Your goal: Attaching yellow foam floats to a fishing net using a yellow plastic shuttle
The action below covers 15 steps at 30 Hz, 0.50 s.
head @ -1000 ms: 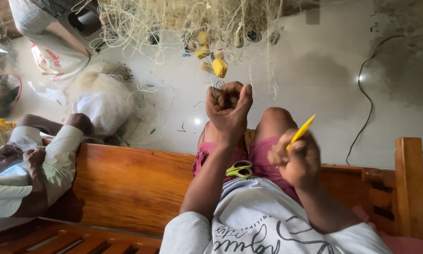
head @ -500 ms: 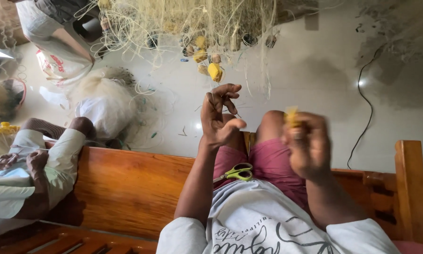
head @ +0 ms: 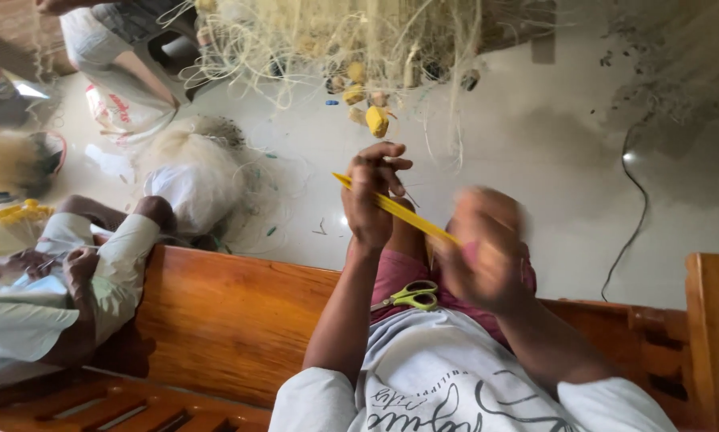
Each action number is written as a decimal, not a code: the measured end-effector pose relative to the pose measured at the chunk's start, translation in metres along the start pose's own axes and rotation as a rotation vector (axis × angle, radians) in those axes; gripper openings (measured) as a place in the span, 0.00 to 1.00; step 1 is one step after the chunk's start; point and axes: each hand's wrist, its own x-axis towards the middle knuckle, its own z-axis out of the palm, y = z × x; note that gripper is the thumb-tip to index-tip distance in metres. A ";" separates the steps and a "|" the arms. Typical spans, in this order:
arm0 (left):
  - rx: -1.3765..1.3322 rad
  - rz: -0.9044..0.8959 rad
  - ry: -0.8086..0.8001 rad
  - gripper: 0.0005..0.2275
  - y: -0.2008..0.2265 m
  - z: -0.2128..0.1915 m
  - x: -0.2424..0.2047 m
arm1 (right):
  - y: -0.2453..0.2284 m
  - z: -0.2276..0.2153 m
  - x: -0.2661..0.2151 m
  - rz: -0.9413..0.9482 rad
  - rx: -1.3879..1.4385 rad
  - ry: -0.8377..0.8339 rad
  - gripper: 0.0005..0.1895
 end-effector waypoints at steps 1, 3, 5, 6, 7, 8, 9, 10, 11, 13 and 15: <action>-0.165 -0.034 0.077 0.16 -0.007 -0.006 0.000 | 0.005 -0.007 -0.007 0.032 0.104 -0.001 0.13; -0.254 -0.070 0.100 0.15 -0.008 -0.019 0.003 | 0.015 -0.016 -0.029 0.085 0.271 -0.010 0.09; -0.347 -0.103 0.116 0.15 -0.006 -0.031 0.007 | 0.022 -0.013 -0.046 0.136 0.435 -0.017 0.06; -0.399 -0.118 0.114 0.15 -0.005 -0.035 0.009 | 0.023 -0.007 -0.053 0.274 0.327 -0.337 0.09; -0.452 -0.132 0.111 0.14 -0.003 -0.039 0.012 | 0.025 -0.001 -0.060 0.406 0.207 -0.655 0.18; -0.449 -0.128 0.114 0.14 0.000 -0.042 0.014 | 0.035 0.003 -0.081 0.402 0.210 -0.658 0.18; -0.463 -0.126 0.115 0.14 0.003 -0.045 0.015 | 0.046 0.006 -0.103 0.375 0.210 -0.804 0.16; -0.480 -0.123 0.114 0.13 0.005 -0.048 0.018 | 0.058 0.009 -0.124 0.345 0.205 -0.948 0.16; -0.480 -0.119 0.114 0.13 0.005 -0.050 0.022 | 0.063 0.014 -0.136 0.340 0.205 -0.948 0.16; -0.468 -0.115 0.115 0.13 0.010 -0.055 0.022 | 0.070 0.021 -0.164 0.398 0.142 -1.061 0.15; -0.433 -0.109 0.111 0.13 0.014 -0.058 0.025 | 0.083 0.026 -0.173 0.392 0.085 -1.126 0.17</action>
